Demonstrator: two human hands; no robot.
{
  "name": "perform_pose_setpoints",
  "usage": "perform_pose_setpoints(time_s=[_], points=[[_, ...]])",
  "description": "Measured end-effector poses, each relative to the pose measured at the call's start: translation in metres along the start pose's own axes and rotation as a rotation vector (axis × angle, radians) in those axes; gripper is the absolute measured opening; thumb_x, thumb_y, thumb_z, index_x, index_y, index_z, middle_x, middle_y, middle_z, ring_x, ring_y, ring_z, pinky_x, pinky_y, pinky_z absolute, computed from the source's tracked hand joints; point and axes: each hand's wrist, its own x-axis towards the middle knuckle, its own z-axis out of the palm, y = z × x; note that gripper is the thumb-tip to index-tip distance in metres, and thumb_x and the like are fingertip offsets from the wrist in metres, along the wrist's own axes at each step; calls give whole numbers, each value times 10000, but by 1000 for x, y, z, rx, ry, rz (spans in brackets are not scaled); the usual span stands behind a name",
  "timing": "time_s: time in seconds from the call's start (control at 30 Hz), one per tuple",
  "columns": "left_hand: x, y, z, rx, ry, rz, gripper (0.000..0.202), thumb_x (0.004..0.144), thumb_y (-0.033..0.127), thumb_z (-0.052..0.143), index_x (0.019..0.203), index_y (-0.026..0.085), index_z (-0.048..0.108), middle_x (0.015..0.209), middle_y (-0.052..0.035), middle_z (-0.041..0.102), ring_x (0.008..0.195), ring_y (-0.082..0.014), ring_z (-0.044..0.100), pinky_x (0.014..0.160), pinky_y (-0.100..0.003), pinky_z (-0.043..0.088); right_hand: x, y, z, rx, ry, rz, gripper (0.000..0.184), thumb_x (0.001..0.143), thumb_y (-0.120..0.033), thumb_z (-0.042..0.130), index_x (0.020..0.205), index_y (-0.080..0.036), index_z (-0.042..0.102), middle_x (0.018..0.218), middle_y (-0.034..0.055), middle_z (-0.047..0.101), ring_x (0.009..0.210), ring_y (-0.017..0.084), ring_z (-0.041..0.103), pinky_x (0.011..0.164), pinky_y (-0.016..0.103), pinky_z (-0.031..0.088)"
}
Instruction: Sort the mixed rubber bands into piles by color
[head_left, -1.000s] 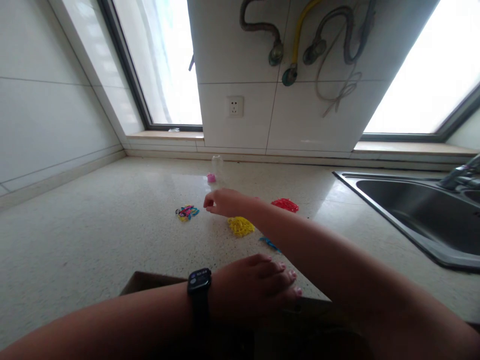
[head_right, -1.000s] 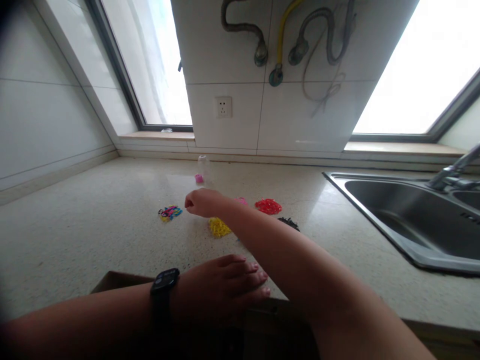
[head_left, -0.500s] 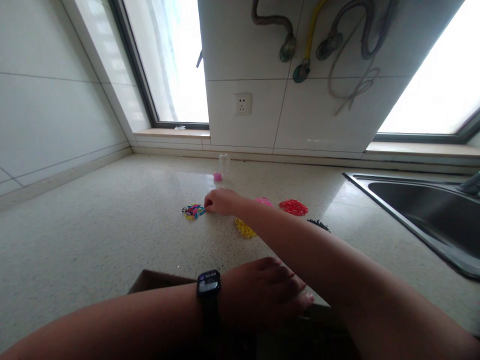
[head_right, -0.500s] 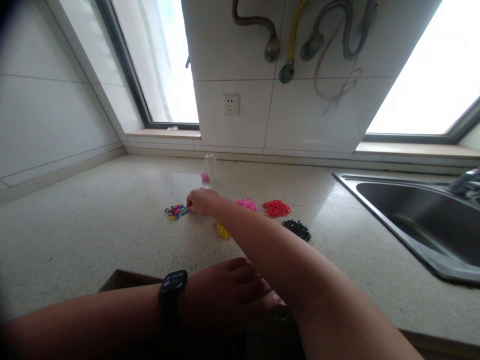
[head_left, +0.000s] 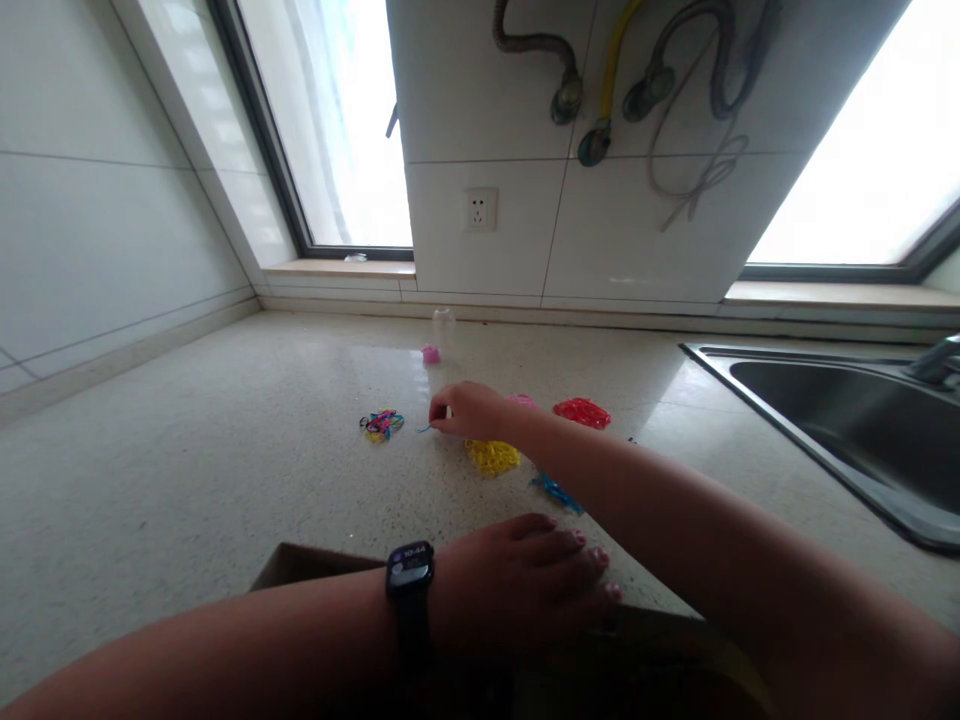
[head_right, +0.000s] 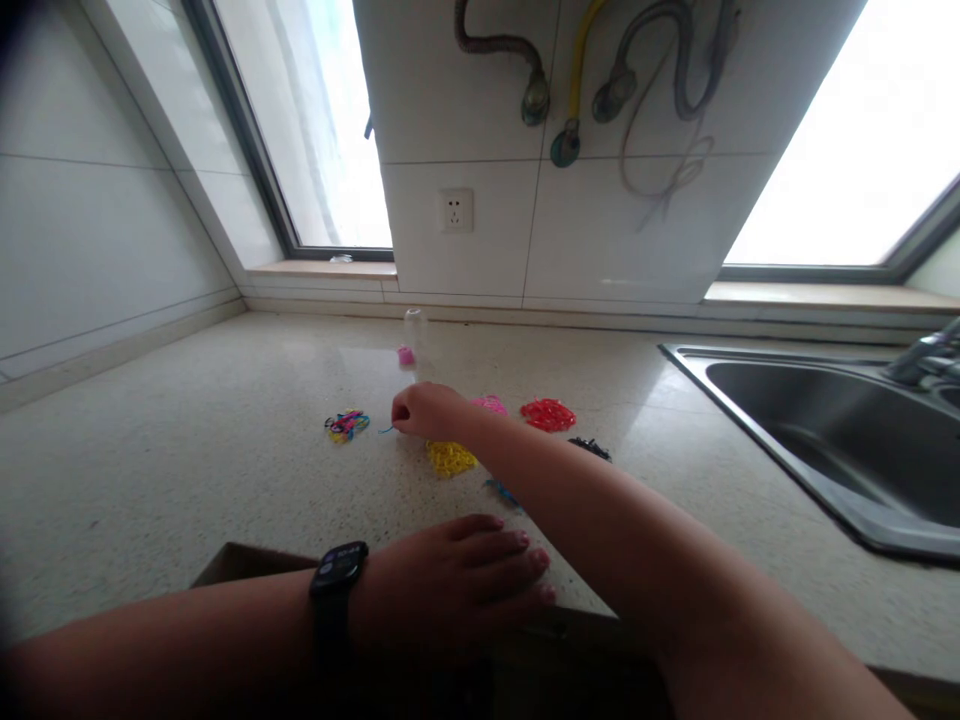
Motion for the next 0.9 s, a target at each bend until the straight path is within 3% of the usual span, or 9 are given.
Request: perform_pose_setpoints(time_s=[0.17,0.57,0.73,0.9], points=[[0,0,-2,26,-35,13,378,1034,294,447,1366,148,555,1414,-98,562,1238,-235,541,1034,-389,447,-43,5,-22,94,86,20,104,827,-217,671,871,-169,753,786,32,711,682,122,593,649,238,397],[1,1,-3,11,-60,14,427,1005,311,520,1397,143,517,1440,-104,543,1282,-240,526,1065,-410,444,-151,37,-66,346,283,259,149,827,-300,667,858,-154,673,704,10,615,632,116,519,587,257,405],[2,2,-5,9,-75,-1,405,1015,277,499,1401,156,515,1449,-80,543,1304,-232,510,1077,-405,437,-176,51,-66,389,427,307,194,828,-356,668,838,-162,669,675,1,595,618,116,486,575,271,387],[3,3,-5,-1,-94,-9,396,1034,275,455,1408,160,514,1463,-69,534,1315,-231,499,1091,-402,427,-183,48,-65,406,464,271,169,831,-337,670,837,-168,659,693,1,588,638,116,473,589,279,390]])
